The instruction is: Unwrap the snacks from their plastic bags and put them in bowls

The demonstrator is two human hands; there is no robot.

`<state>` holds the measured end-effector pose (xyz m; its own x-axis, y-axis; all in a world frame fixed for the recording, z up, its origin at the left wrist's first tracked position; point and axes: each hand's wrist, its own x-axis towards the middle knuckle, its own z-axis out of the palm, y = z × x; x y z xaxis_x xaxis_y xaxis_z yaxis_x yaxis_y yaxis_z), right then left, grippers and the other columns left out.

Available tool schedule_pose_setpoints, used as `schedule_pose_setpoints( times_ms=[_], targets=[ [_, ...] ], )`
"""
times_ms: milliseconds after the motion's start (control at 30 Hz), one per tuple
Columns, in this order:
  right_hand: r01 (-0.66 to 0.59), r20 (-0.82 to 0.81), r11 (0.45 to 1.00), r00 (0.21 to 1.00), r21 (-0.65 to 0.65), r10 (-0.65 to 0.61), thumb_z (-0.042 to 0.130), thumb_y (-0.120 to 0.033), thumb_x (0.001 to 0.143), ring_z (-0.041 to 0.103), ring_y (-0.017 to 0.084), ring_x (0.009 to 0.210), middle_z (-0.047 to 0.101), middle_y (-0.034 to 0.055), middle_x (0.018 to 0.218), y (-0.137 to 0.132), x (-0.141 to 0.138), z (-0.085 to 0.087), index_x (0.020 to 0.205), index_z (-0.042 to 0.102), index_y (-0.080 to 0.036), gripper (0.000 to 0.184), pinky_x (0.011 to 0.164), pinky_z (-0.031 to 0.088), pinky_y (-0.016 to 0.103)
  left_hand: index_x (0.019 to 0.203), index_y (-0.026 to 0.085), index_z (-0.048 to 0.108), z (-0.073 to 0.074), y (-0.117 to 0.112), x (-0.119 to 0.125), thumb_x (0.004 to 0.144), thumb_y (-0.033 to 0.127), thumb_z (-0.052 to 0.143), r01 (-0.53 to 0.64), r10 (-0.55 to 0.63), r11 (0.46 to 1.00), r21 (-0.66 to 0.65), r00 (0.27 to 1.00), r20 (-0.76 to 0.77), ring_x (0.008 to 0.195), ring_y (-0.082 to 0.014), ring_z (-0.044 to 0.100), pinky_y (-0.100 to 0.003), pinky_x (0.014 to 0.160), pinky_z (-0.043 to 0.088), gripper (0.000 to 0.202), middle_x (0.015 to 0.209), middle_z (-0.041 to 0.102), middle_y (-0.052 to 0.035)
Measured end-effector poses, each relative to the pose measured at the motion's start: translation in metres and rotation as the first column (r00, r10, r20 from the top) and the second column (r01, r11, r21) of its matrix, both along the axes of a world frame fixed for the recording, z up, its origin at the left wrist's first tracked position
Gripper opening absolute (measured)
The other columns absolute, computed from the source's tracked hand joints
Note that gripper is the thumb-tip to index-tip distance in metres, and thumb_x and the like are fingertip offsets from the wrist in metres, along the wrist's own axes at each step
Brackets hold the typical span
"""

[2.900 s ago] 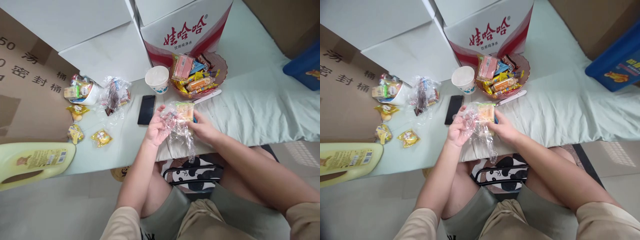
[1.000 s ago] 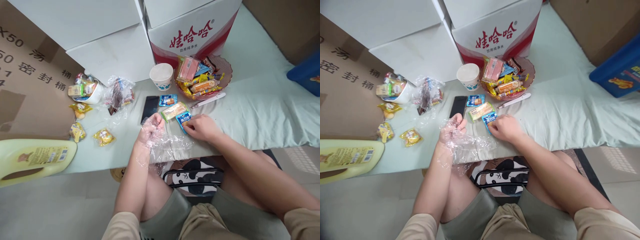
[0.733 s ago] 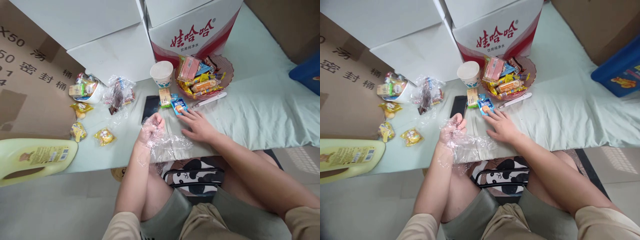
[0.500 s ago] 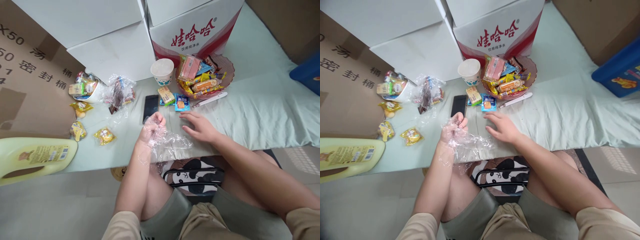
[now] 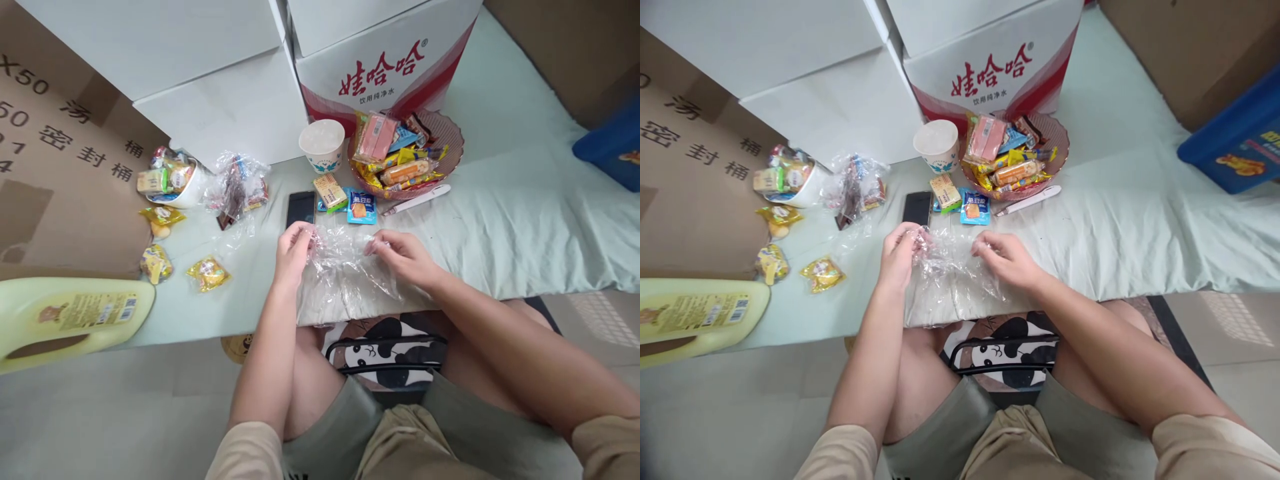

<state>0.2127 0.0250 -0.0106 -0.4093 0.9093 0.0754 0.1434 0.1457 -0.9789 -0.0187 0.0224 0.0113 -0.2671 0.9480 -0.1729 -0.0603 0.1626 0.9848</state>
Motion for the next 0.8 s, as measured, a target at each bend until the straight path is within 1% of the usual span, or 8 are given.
schedule_pose_setpoints(
  times_ms=[100,167,333,400,467,533,633,800],
  targets=[
    [0.113,-0.212,0.980,0.966,-0.164,-0.147,0.057,-0.057,0.091,0.062,0.016,0.067,0.066,0.0027,0.069,0.004,0.004,0.005,0.071,0.064,-0.022,0.040,0.070,0.054,0.033,0.072,0.018,0.065,0.001,0.000,-0.004,0.077,0.032,0.073,0.000,0.001,1.000,0.031,0.999,-0.035,0.066,-0.0120,0.065,-0.019,0.060,0.048,0.017,0.070,0.068,-0.0015],
    [0.172,-0.279,0.938,0.925,-0.300,-0.258,0.062,-0.056,0.086,0.058,0.014,0.058,0.062,0.0013,0.063,0.008,0.008,0.007,0.067,0.060,-0.023,0.039,0.059,0.050,0.029,0.075,0.019,0.064,0.004,0.000,-0.008,0.077,0.033,0.073,0.001,-0.001,1.000,-0.016,1.000,0.013,0.064,-0.0118,0.066,-0.019,0.056,0.048,0.016,0.072,0.069,-0.0013],
    [0.265,-0.239,0.854,0.885,-0.448,-0.400,0.066,-0.053,0.081,0.041,0.009,0.039,0.053,-0.0022,0.052,0.013,0.014,0.009,0.063,0.049,-0.023,0.039,0.040,0.031,0.025,0.082,0.020,0.061,0.014,0.004,-0.017,0.072,0.032,0.076,0.025,-0.001,0.990,-0.140,0.985,0.170,0.035,-0.0053,0.044,-0.017,0.033,0.021,0.022,0.057,0.061,0.0036],
    [0.260,-0.244,0.832,0.875,-0.490,-0.418,0.067,-0.055,0.079,0.036,0.008,0.035,0.050,-0.0041,0.049,0.013,0.014,0.009,0.065,0.046,-0.023,0.040,0.038,0.026,0.024,0.092,0.022,0.061,0.017,0.004,-0.018,0.073,0.038,0.075,0.008,0.026,0.995,-0.098,0.941,0.336,0.044,-0.0073,0.055,-0.016,0.038,0.034,0.029,0.068,0.068,0.0010],
    [0.257,-0.266,0.808,0.855,-0.530,-0.446,0.068,-0.056,0.078,0.033,0.007,0.034,0.049,-0.0060,0.048,0.014,0.013,0.010,0.068,0.043,-0.024,0.042,0.037,0.025,0.024,0.108,0.025,0.060,0.019,0.004,-0.017,0.073,0.042,0.074,-0.015,0.033,0.999,-0.043,0.895,0.444,0.068,-0.0133,0.070,-0.021,0.057,0.052,0.041,0.090,0.075,-0.0034],
    [0.260,-0.285,0.799,0.838,-0.541,-0.466,0.068,-0.056,0.078,0.036,0.008,0.034,0.051,-0.0072,0.050,0.015,0.013,0.010,0.076,0.044,-0.025,0.040,0.037,0.026,0.024,0.125,0.028,0.053,0.018,0.002,-0.015,0.071,0.038,0.077,0.028,-0.005,0.998,-0.047,0.902,0.431,0.085,-0.0187,0.074,-0.028,0.071,0.058,0.060,0.104,0.075,-0.0061],
    [0.279,-0.292,0.804,0.828,-0.525,-0.478,0.068,-0.053,0.079,0.046,0.009,0.040,0.057,-0.0077,0.057,0.017,0.015,0.010,0.099,0.050,-0.027,0.037,0.040,0.031,0.023,0.141,0.027,0.041,0.012,0.000,-0.015,0.068,0.026,0.081,0.133,-0.083,0.979,-0.157,0.954,0.289,0.068,-0.0167,0.073,-0.024,0.061,0.055,0.083,0.089,0.075,-0.0037],
    [0.335,-0.253,0.787,0.818,-0.519,-0.516,0.069,-0.042,0.080,0.054,0.010,0.047,0.060,-0.0079,0.064,0.017,0.017,0.008,0.120,0.046,-0.029,0.049,0.047,0.039,0.023,0.146,0.030,0.035,0.002,0.002,-0.024,0.074,0.027,0.078,-0.025,0.032,0.999,-0.034,0.979,0.200,0.065,-0.0136,0.071,-0.020,0.059,0.052,0.085,0.076,0.072,0.0015]
  ],
)
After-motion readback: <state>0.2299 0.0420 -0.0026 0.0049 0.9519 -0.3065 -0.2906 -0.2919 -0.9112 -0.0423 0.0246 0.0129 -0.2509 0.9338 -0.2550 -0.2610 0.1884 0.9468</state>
